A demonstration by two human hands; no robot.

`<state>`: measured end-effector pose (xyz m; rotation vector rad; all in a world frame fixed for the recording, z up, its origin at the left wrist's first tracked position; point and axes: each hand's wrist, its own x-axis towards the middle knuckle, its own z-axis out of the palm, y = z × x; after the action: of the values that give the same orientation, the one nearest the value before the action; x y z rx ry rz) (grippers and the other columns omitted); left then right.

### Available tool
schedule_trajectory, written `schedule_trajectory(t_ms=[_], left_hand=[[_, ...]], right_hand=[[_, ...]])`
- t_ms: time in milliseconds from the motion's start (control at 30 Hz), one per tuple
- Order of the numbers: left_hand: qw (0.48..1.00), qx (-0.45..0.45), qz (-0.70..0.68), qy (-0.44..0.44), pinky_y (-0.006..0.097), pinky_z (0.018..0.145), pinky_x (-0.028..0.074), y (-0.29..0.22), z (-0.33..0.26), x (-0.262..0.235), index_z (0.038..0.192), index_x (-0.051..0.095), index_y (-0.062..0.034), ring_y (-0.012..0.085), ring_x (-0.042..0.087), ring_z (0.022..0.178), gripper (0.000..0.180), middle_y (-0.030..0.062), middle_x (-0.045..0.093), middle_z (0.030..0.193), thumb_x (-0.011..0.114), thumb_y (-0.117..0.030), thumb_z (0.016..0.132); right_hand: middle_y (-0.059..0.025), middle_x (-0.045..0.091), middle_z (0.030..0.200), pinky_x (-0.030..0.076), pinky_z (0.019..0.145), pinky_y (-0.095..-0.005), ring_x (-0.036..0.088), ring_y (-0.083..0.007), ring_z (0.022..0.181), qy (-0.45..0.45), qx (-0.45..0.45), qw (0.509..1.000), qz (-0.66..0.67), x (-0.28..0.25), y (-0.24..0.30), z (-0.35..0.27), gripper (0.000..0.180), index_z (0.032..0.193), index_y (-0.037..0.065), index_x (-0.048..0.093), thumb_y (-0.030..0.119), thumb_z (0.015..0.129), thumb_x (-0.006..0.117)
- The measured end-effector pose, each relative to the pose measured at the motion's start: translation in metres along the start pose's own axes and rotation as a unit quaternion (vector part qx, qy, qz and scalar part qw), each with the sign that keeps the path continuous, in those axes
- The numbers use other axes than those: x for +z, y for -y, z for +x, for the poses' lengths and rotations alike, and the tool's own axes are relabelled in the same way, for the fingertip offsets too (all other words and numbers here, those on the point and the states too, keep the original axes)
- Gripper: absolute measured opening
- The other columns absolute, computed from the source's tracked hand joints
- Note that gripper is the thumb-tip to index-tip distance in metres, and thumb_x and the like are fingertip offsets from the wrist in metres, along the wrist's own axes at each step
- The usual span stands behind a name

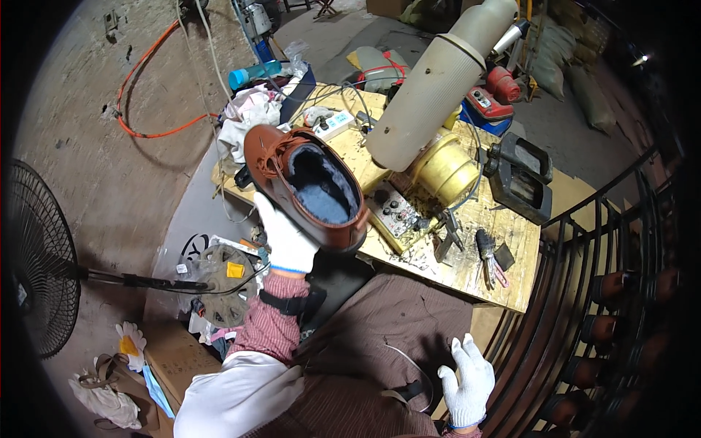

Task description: Inspecting and cleaning finished brown boots using an air nozzle and arranging them on a storage rack.

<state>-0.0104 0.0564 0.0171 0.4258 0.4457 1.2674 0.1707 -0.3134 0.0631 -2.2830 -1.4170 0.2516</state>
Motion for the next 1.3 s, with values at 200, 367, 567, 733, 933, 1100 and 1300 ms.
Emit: schedule_trajectory(t_ms=[200, 367, 567, 733, 933, 1100, 1300], left_hand=[[0.983, -0.182, 0.009, 0.011, 0.053, 0.117, 0.042, -0.008, -0.058, -0.021, 0.159, 0.039, -0.0111, 0.0348, 0.053, 0.137, 0.091, 0.0133, 0.050, 0.155, 0.044, -0.077, 0.097], [0.970, -0.211, 0.116, 0.033, 0.048, 0.112, 0.050, 0.018, -0.046, -0.002, 0.156, 0.044, -0.0101, 0.0292, 0.060, 0.131, 0.072, 0.0126, 0.055, 0.151, 0.044, -0.062, 0.106], [0.972, -0.194, 0.127, 0.024, 0.042, 0.109, 0.053, 0.025, -0.023, 0.014, 0.155, 0.045, -0.0113, 0.0249, 0.062, 0.128, 0.060, 0.0107, 0.057, 0.148, 0.055, -0.046, 0.107], [0.966, 0.011, 0.258, -0.016, 0.036, 0.111, 0.046, 0.022, -0.020, 0.059, 0.165, 0.025, -0.0104, 0.0200, 0.053, 0.133, 0.066, 0.0098, 0.046, 0.155, 0.054, -0.031, 0.109], [0.938, 0.128, 0.322, 0.008, 0.037, 0.112, 0.044, 0.034, 0.018, 0.082, 0.168, 0.016, -0.0114, 0.0245, 0.048, 0.139, 0.068, 0.0170, 0.034, 0.162, 0.048, -0.010, 0.107], [0.951, 0.084, 0.298, 0.009, 0.038, 0.116, 0.039, 0.029, 0.024, 0.088, 0.166, 0.025, -0.0119, 0.0254, 0.043, 0.145, 0.060, 0.0155, 0.012, 0.171, 0.045, -0.014, 0.109], [0.951, 0.064, 0.304, -0.003, 0.039, 0.115, 0.041, 0.021, 0.000, 0.067, 0.168, 0.013, -0.0097, 0.0253, 0.046, 0.141, 0.077, 0.0142, 0.032, 0.164, 0.056, -0.027, 0.107]], right_hand=[[-0.0227, 0.068, 0.131, 0.053, 0.092, -0.0432, 0.069, -0.0385, 0.108, 0.039, 0.021, 0.999, 0.023, 0.004, 0.004, 0.000, 0.057, 0.126, 0.005, 0.072, 0.017, 0.071, 0.083], [-0.0234, 0.068, 0.131, 0.054, 0.090, -0.0429, 0.069, -0.0393, 0.106, 0.060, -0.009, 0.998, 0.014, 0.001, 0.015, 0.006, 0.056, 0.126, 0.006, 0.072, 0.016, 0.071, 0.082], [-0.0237, 0.068, 0.130, 0.055, 0.090, -0.0441, 0.069, -0.0401, 0.105, 0.066, 0.022, 0.997, 0.019, 0.014, 0.002, -0.009, 0.055, 0.126, 0.008, 0.072, 0.020, 0.073, 0.082], [-0.0233, 0.067, 0.132, 0.055, 0.091, -0.0451, 0.069, -0.0401, 0.107, 0.051, 0.008, 0.998, 0.026, 0.022, -0.010, -0.006, 0.054, 0.127, 0.008, 0.071, 0.021, 0.075, 0.081], [-0.0212, 0.067, 0.130, 0.054, 0.081, -0.0445, 0.069, -0.0374, 0.092, 0.036, -0.040, 0.998, 0.013, 0.023, -0.021, 0.017, 0.052, 0.126, 0.008, 0.070, 0.024, 0.077, 0.079], [-0.0206, 0.067, 0.128, 0.054, 0.077, -0.0442, 0.068, -0.0377, 0.088, 0.044, -0.096, 0.994, 0.038, 0.016, -0.010, 0.044, 0.049, 0.124, 0.007, 0.069, 0.023, 0.079, 0.078], [-0.0183, 0.067, 0.127, 0.052, 0.083, -0.0429, 0.067, -0.0348, 0.102, -0.054, -0.226, 0.970, 0.074, 0.015, 0.029, 0.123, 0.046, 0.129, 0.006, 0.067, 0.018, 0.084, 0.074]])
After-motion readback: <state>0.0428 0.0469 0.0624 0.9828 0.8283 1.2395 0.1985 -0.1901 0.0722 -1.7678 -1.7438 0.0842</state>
